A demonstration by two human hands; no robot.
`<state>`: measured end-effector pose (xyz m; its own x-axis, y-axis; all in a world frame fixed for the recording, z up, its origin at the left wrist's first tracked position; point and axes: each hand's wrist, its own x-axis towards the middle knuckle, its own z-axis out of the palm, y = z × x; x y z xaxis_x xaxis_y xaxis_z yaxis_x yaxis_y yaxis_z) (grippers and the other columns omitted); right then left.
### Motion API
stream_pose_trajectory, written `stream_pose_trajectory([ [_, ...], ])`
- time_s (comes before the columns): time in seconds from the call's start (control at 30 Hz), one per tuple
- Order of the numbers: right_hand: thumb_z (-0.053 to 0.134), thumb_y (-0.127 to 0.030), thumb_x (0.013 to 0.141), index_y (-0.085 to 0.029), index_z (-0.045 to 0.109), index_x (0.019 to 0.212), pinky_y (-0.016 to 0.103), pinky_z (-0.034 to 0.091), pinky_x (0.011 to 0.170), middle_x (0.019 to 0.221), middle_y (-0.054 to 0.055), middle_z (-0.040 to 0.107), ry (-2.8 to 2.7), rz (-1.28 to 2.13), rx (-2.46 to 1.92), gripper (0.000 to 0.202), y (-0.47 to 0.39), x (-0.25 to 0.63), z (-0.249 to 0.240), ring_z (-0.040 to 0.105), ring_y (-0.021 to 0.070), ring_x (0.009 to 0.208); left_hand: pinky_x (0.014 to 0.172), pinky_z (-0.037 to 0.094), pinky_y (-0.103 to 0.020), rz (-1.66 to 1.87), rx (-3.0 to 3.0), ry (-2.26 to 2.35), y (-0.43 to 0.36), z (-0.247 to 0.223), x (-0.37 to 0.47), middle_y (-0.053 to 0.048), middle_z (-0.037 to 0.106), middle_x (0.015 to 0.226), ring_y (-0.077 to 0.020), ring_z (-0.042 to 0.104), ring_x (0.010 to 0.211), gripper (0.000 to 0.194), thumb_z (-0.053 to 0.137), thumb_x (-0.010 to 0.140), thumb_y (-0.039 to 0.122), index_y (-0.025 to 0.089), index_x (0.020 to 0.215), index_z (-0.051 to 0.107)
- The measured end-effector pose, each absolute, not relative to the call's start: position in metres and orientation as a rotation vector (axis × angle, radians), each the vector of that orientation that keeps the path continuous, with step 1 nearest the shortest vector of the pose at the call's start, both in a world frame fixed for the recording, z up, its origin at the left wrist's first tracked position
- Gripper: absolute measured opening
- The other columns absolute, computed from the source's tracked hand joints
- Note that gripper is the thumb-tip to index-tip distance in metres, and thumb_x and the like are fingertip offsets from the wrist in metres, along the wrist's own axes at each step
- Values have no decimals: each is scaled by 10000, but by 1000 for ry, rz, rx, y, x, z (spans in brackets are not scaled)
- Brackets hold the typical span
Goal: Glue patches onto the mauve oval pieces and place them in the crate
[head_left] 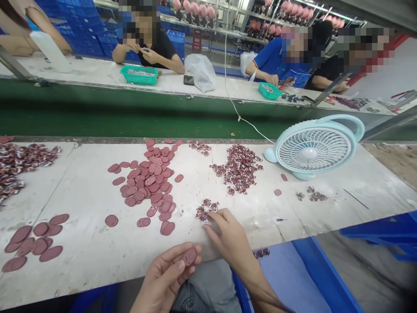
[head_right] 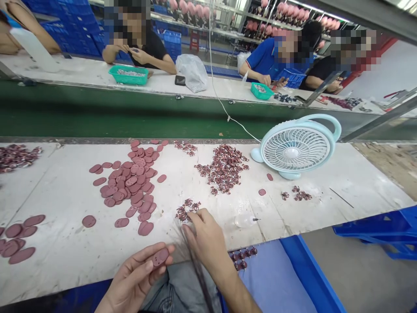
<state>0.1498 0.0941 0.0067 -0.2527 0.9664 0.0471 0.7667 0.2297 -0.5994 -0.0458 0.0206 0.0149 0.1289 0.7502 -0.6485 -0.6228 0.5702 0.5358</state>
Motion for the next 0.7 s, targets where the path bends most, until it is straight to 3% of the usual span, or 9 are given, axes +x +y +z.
stream_pose_trajectory([
  [0.27, 536, -125, 883, -206, 671, 967, 357, 524, 812, 936, 65, 729, -2081, 642, -1890, 179, 91, 169, 17, 700, 252, 907, 809, 641, -226, 972, 149, 1046, 19, 11, -47, -121, 871, 1117, -232, 817, 952, 438, 960, 646, 380, 196, 1025, 840],
  [0.43, 488, -97, 857, -190, 731, 1016, 380, 527, 782, 914, 94, 762, -1993, 692, -1914, 306, 88, 185, 30, 717, 270, 867, 803, 638, -244, 948, 172, 1055, 21, 8, -43, -109, 881, 1080, -248, 808, 950, 432, 961, 618, 413, 213, 985, 853],
  [0.57, 591, -230, 881, -267, 779, 893, 322, 575, 653, 797, 33, 774, -1669, 1168, -1671, 192, 66, 188, 34, 734, 221, 729, 835, 631, -293, 945, 192, 1044, 20, 10, -38, -86, 886, 1065, -263, 801, 973, 385, 946, 632, 422, 268, 974, 858],
  [0.7, 738, -253, 788, -392, 822, 935, 346, 632, 636, 941, 30, 767, -1247, 1496, -1242, 219, 35, 175, 26, 760, 240, 822, 852, 623, -348, 967, 270, 1047, 19, 16, -31, -76, 871, 1142, -285, 796, 971, 336, 920, 656, 420, 306, 967, 862],
])
